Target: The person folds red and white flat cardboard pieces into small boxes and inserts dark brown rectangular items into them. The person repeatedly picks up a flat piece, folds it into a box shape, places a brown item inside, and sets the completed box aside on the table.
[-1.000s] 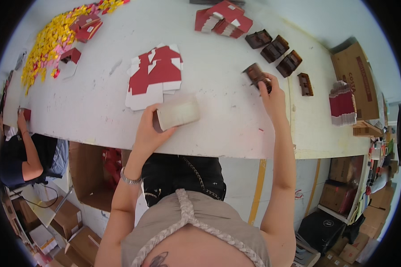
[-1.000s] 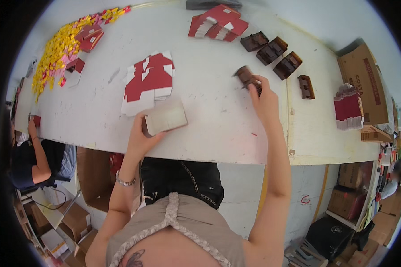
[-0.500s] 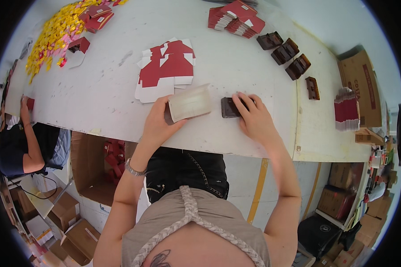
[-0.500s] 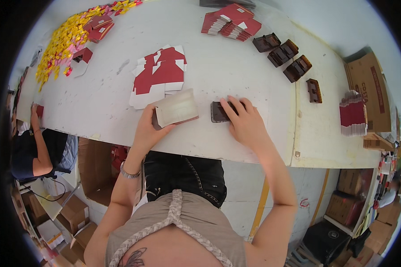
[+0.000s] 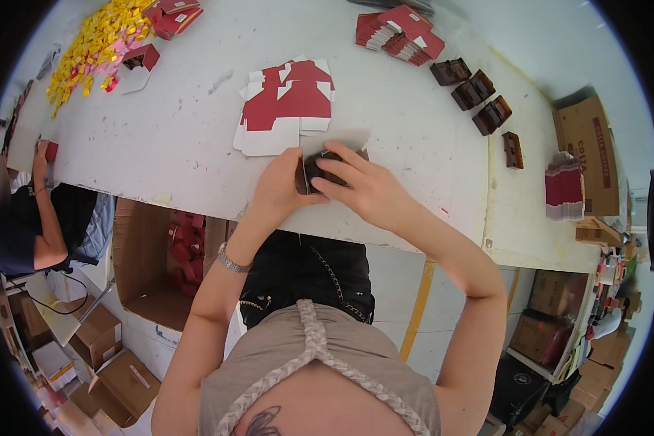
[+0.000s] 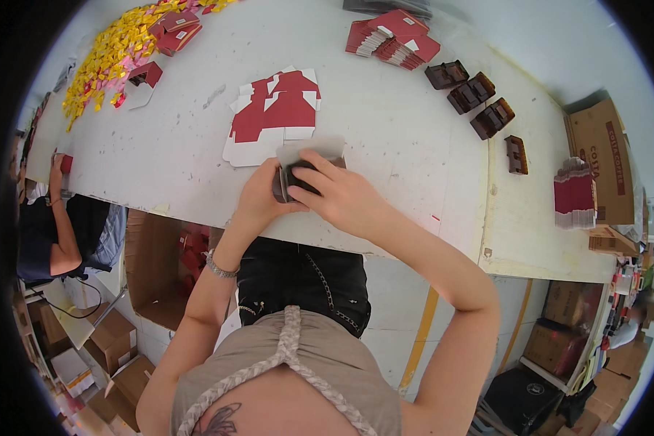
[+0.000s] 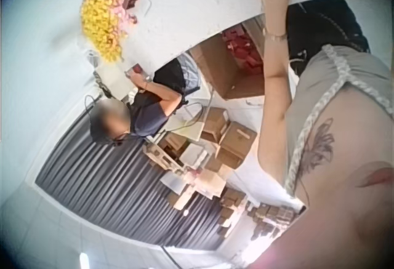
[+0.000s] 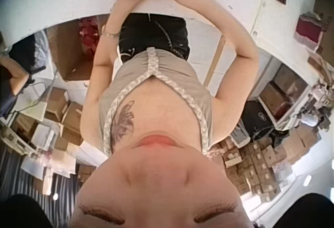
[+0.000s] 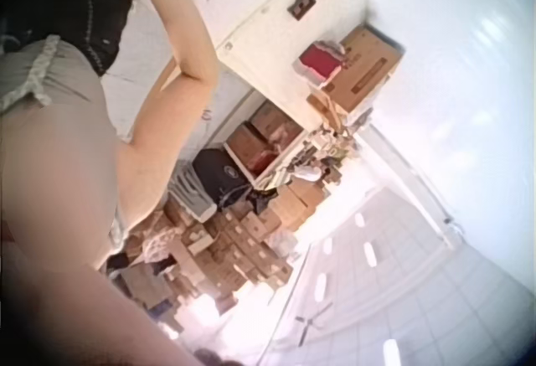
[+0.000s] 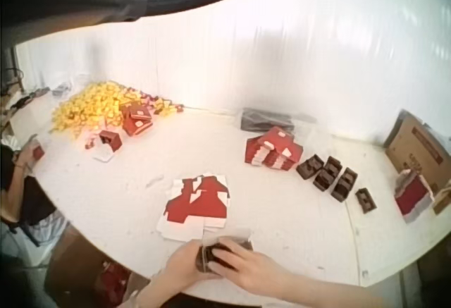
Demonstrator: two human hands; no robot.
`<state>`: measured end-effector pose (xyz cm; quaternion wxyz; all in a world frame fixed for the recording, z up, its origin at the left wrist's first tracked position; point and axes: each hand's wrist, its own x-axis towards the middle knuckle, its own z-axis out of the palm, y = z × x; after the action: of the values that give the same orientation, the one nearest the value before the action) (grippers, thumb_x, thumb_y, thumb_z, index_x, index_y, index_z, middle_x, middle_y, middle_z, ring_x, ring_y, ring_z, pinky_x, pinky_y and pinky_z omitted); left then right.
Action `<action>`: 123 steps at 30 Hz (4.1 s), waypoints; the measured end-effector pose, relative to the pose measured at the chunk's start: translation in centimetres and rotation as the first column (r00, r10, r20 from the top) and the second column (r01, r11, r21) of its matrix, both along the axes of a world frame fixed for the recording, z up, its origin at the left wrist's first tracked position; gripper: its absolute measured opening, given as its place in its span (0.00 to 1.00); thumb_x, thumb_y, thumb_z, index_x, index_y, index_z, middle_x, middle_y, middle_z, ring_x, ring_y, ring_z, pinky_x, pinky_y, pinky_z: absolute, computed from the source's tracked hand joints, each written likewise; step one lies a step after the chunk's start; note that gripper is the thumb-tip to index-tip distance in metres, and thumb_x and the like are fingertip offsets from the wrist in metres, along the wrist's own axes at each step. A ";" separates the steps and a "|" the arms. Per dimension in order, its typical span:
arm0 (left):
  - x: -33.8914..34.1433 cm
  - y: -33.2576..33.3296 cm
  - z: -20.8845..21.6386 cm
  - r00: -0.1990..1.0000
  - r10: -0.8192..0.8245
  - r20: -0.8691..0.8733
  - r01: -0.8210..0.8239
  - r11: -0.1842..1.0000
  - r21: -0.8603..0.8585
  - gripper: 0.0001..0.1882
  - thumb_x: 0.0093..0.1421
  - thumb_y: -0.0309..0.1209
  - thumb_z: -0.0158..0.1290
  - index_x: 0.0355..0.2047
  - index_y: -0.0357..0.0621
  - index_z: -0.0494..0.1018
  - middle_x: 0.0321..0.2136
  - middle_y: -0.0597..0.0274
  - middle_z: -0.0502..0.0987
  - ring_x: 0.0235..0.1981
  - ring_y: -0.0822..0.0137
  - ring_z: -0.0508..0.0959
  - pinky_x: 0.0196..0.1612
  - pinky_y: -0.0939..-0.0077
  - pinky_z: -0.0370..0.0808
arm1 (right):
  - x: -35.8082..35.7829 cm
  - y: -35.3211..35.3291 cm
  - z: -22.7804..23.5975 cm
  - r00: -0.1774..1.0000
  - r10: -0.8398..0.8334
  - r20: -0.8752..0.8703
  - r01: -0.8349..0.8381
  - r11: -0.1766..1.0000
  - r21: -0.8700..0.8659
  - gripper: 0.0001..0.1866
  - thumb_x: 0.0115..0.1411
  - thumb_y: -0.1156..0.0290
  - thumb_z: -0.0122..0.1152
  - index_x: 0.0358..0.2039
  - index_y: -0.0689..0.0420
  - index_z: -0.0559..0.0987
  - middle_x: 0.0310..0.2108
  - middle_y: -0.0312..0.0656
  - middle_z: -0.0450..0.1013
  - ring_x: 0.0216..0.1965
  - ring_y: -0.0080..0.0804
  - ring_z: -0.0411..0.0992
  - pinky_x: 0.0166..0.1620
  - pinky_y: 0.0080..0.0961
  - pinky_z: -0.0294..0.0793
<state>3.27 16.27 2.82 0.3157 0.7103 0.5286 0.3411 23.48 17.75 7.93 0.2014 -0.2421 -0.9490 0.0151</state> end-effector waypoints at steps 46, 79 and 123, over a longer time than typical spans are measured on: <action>-5.8 7.0 0.3 0.921 0.368 -0.129 -0.331 0.913 0.239 0.40 0.57 0.39 0.57 0.63 0.33 0.51 0.63 0.40 0.52 0.63 0.46 0.57 0.59 0.63 0.64 | -5.6 11.0 -4.1 0.560 -0.815 0.152 0.754 0.425 -0.500 0.23 0.51 0.58 0.68 0.38 0.62 0.72 0.39 0.45 0.73 0.42 0.39 0.74 0.40 0.35 0.73; -0.8 -15.8 -1.9 0.772 0.173 0.612 0.115 0.909 -0.402 0.03 0.58 0.24 0.53 0.32 0.38 0.70 0.34 0.60 0.73 0.36 0.68 0.75 0.42 0.76 0.72 | -2.1 -16.6 -6.4 0.420 -0.907 -0.032 -0.466 -0.186 -0.865 0.14 0.57 0.82 0.55 0.44 0.58 0.73 0.38 0.35 0.71 0.40 0.20 0.69 0.44 0.19 0.71; 2.4 -8.2 9.8 0.890 -0.318 0.326 0.090 0.825 0.558 0.30 0.46 0.40 0.67 0.49 0.45 0.72 0.47 0.55 0.68 0.42 0.58 0.72 0.50 0.57 0.72 | -2.3 -12.1 -0.1 0.685 -0.554 -0.473 -0.355 0.313 -0.881 0.25 0.54 0.59 0.64 0.52 0.51 0.73 0.49 0.38 0.72 0.51 0.32 0.71 0.51 0.30 0.70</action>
<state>5.72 8.10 12.60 0.2458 0.7365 0.2561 0.5759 21.16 5.63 7.83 0.3736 -0.3497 -0.5695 0.6433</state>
